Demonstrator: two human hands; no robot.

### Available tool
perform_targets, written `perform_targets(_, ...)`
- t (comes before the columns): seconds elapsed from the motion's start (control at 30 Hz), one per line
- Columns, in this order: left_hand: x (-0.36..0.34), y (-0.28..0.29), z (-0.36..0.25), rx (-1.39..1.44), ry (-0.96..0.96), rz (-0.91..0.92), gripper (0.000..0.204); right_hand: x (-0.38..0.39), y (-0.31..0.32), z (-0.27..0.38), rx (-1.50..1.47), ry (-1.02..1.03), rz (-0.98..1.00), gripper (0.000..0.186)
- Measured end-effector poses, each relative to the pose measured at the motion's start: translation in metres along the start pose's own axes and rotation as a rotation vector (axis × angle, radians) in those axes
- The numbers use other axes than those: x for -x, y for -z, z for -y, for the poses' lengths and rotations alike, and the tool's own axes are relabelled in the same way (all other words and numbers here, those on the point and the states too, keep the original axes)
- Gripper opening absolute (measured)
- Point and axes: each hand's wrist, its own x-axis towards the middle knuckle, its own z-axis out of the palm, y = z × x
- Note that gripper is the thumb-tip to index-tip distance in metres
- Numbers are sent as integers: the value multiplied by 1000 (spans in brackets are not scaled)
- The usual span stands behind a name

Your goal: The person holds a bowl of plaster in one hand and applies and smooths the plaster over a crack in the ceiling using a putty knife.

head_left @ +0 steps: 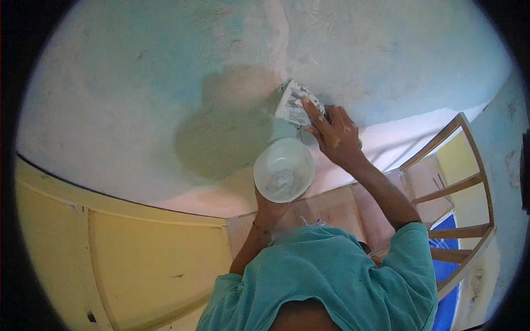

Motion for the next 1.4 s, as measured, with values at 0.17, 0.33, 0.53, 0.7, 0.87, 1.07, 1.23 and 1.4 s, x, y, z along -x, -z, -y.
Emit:
perform_targets(0.17,-9,45,-5,-526,-233,8,68,7,7,22,-594,-377,-19,32)
perform_targets(0.33,1,7,-17,57,48,-3,70,-3,22,-6,-489,-585,136,19)
perform_targets(0.53,2,39,-18,-155,33,34,69,-24,29,-20,-536,-690,169,21)
perform_targets(0.7,2,22,-16,-85,67,6,69,-26,19,-16,-581,-662,134,24)
perform_targets(0.87,4,9,-14,-133,72,-33,70,-22,11,-17,-618,-676,78,28)
perform_targets(1.07,-1,27,-19,-147,111,-29,70,-27,14,-6,-840,-771,72,32)
perform_targets(1.23,7,15,-31,-13,206,-21,72,-28,13,2,-944,-848,68,35)
perform_targets(1.4,10,37,-45,109,355,13,73,-19,18,26,-965,-957,39,34)
